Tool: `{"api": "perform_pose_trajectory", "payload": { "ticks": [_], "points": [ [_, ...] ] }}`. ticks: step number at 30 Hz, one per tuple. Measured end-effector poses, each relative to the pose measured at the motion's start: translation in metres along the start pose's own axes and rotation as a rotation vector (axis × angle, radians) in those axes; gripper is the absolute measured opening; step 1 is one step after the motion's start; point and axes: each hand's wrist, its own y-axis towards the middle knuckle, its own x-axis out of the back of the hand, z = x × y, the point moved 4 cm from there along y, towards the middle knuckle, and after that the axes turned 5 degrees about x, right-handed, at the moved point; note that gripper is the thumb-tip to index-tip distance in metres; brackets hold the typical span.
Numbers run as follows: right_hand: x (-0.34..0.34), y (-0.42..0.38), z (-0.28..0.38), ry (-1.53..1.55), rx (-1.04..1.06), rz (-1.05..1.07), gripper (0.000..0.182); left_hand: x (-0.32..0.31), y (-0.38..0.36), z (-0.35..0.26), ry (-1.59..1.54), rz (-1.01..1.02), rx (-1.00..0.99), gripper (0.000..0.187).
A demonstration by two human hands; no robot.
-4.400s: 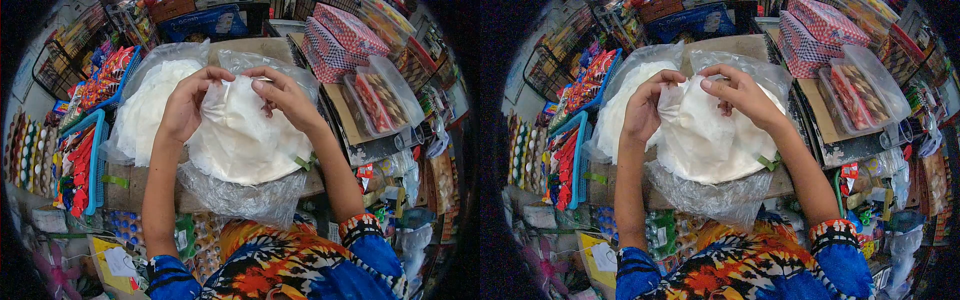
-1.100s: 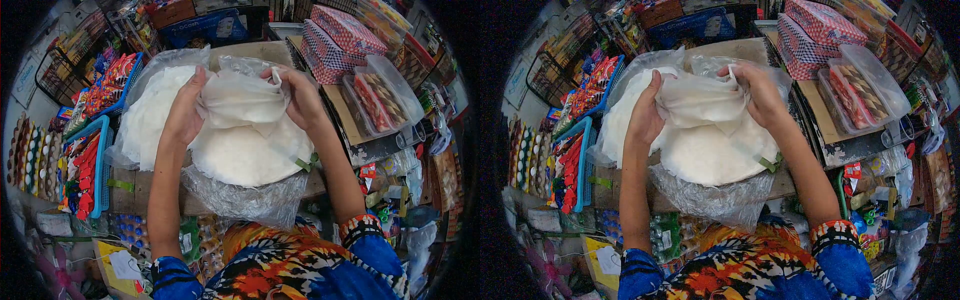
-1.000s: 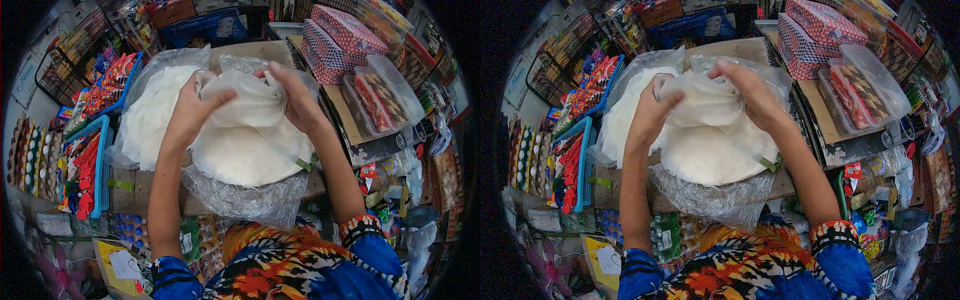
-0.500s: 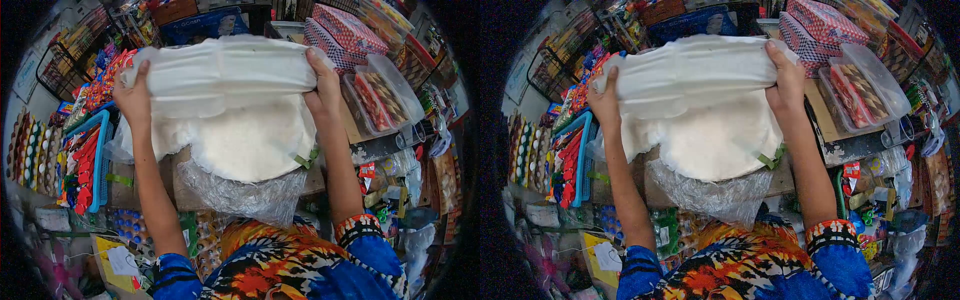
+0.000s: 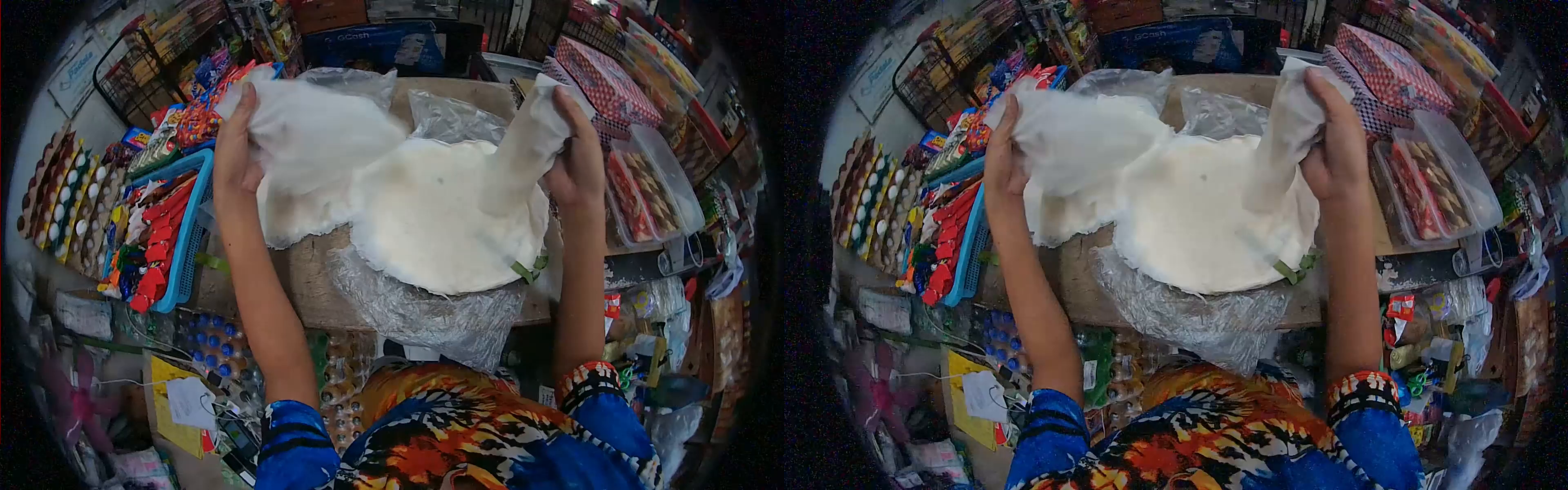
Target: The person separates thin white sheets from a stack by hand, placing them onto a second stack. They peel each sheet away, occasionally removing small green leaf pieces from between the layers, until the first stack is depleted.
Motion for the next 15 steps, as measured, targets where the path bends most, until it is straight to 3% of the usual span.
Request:
{"api": "perform_pose_trajectory", "payload": {
  "ticks": [5,7,8,10,15],
  "points": [
    [-0.034,0.001,-0.008,-0.028,-0.140,0.110,0.027,0.055,0.028,0.026,0.143,-0.075,0.003,0.056],
    [-0.054,-0.003,-0.025,-0.153,-0.259,0.188,0.031,0.101,0.038,0.042,1.035,-0.468,-0.056,0.054],
    [-0.063,-0.002,-0.035,-0.220,-0.339,0.266,0.035,0.111,0.039,0.054,1.033,-0.479,-0.059,0.054],
    [-0.096,-0.002,-0.057,-0.167,-0.407,0.426,0.034,0.117,0.038,0.056,1.376,-0.701,-0.268,0.060],
    [-0.202,0.023,-0.079,0.083,-0.372,0.673,0.031,0.095,0.032,0.023,1.107,-0.677,-0.544,0.050]
  ]
}}
